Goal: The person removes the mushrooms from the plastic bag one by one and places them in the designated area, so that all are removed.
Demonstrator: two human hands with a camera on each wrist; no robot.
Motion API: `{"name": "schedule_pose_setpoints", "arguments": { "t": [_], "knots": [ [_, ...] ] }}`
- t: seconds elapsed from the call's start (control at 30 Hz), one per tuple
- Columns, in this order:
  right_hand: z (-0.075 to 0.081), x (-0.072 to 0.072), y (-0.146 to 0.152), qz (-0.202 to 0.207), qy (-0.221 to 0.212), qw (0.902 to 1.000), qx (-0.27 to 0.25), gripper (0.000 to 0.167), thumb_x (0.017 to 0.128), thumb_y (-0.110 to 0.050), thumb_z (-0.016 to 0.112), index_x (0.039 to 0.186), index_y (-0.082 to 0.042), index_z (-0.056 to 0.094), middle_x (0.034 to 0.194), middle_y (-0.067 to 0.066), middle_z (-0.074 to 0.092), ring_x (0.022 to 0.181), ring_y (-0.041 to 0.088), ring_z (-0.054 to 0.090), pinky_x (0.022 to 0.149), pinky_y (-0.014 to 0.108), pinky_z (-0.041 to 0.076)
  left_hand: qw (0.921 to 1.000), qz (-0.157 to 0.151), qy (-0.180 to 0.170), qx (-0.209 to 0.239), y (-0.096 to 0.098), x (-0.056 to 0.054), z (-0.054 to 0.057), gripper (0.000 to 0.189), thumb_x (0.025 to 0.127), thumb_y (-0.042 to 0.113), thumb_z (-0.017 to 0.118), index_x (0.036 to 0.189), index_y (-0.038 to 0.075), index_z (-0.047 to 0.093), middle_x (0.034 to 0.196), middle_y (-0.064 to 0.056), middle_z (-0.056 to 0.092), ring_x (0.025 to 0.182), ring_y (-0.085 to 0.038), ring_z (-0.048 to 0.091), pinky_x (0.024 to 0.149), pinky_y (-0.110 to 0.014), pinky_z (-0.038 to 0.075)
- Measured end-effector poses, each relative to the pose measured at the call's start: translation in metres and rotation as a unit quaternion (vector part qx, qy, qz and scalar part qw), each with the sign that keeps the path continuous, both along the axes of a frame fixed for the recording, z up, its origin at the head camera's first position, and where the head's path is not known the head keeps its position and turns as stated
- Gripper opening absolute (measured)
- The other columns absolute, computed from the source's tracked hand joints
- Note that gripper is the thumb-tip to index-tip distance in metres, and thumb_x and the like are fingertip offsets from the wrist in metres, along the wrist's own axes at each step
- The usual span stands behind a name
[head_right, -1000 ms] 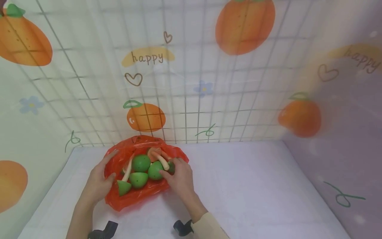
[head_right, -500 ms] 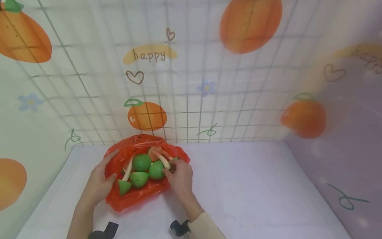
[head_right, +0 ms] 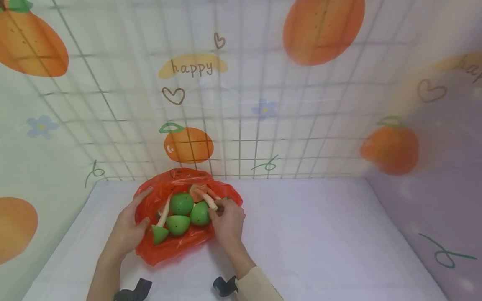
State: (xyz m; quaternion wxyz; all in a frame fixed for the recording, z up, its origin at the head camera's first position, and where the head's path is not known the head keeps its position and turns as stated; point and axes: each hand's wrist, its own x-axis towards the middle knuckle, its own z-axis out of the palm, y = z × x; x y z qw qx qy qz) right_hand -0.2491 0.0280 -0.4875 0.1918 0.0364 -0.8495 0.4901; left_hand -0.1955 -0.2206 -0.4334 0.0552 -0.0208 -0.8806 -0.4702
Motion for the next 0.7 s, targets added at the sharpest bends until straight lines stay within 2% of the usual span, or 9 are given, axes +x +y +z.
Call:
{"name": "schedule_pose_setpoints", "arguments": {
  "t": [0.2,0.37,0.7],
  "knots": [
    [-0.0047,-0.0022,0.0016,-0.012,0.052,0.9984,-0.017,0.019,0.083,-0.003,0.088,0.1,0.001,0.082,0.09,0.009,0.078,0.075,0.022,0.077,0.072,0.038,0.065,1.0,0.001,-0.001,-0.001,0.0016,0.0003,0.0006,0.079,0.095,-0.012,0.055,0.165,0.02,0.034,0.166,-0.011,0.038,0.152,-0.039,0.034,0.111,-0.058,0.044],
    [-0.0071,-0.0016,0.0028,-0.014,0.077,0.9957,-0.05,0.019,0.084,0.0,0.086,0.102,0.002,0.082,0.093,0.012,0.078,0.075,0.024,0.077,0.071,0.039,0.066,1.0,0.001,-0.004,-0.003,0.0022,0.0008,0.0003,0.08,0.095,-0.011,0.055,0.165,0.02,0.034,0.166,-0.011,0.037,0.153,-0.04,0.032,0.112,-0.059,0.044],
    [-0.0065,-0.0042,0.0054,-0.013,0.134,0.9841,-0.115,0.02,0.082,0.004,0.086,0.102,0.003,0.081,0.089,0.012,0.077,0.073,0.026,0.077,0.069,0.043,0.065,1.0,-0.005,0.004,-0.007,0.0012,0.0008,-0.0008,0.08,0.094,-0.011,0.056,0.165,0.02,0.034,0.166,-0.01,0.038,0.152,-0.04,0.033,0.111,-0.059,0.044]
  ]
}}
